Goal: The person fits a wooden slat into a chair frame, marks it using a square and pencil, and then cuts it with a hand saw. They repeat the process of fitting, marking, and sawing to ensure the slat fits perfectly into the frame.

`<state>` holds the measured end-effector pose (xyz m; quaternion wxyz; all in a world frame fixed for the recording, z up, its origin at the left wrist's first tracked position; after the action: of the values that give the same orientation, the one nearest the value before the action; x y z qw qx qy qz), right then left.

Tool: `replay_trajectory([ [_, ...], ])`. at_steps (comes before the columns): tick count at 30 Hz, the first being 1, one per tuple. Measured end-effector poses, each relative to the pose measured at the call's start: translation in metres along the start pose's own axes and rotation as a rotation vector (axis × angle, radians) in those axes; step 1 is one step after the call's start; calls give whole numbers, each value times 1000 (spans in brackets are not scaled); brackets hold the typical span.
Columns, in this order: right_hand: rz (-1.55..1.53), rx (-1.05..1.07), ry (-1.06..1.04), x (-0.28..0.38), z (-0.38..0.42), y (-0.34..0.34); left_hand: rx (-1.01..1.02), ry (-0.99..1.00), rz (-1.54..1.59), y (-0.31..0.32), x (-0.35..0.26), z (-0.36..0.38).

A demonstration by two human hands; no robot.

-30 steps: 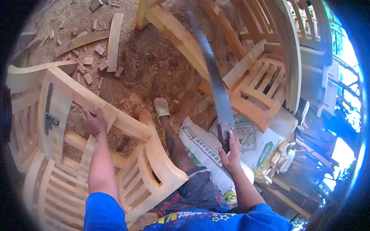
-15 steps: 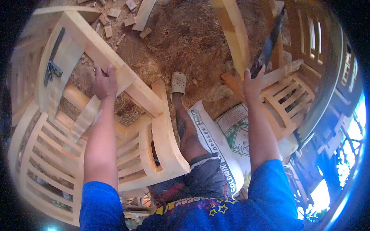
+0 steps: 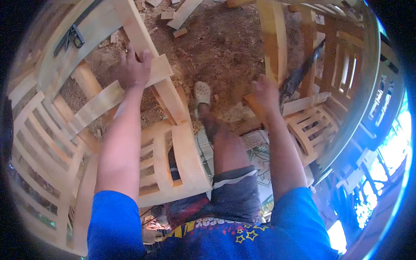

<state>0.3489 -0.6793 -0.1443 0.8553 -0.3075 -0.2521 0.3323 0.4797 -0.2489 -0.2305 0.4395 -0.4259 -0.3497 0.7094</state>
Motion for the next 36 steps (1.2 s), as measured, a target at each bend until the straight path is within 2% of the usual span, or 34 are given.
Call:
replay_trajectory([
  [2,-69,196,-145,45,-5,55,27,-24,110,2,3,-4],
  [3,-82,206,-243,78,-10,73,-101,45,25,5,5,-5],
  [7,-340,272,-499,200,-20,130,-72,-16,34,5,7,-2],
  [10,-65,483,-515,234,-46,169,-77,-12,41,0,8,-3],
  [14,72,593,-510,234,-57,172,-191,4,57,4,9,-3],
  [17,137,599,-505,240,-51,168,-187,4,63,0,8,-3],
  [20,156,534,-551,240,-48,164,-26,-61,83,-6,6,-3],
  [23,205,471,-646,236,-64,168,-263,19,78,0,9,-1],
  [26,171,426,-648,229,-54,172,-258,-6,62,-2,8,5],
  [30,175,460,-609,244,-44,164,-86,-126,96,6,12,3],
  [31,231,454,-628,243,-44,164,-262,-25,31,19,21,-3],
  [33,221,501,-739,235,-52,167,-307,-16,-8,25,28,-5],
  [34,238,579,-722,226,-57,162,-197,-81,19,27,30,-7],
  [35,251,666,-711,216,-64,154,-255,5,-26,36,42,-17],
  [36,330,597,-773,207,-71,136,-162,-52,18,32,36,-16],
])
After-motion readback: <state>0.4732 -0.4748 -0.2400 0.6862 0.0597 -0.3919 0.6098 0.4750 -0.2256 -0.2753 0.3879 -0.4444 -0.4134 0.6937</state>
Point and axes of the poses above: each hand's wrist, its own z-axis away from the middle knuckle, its own y-axis out of the palm, x = y × z, the point moved 7 cm from there along -z, towards the middle knuckle, and after that the axes turned 8 degrees about x, right-handed, at the moved point
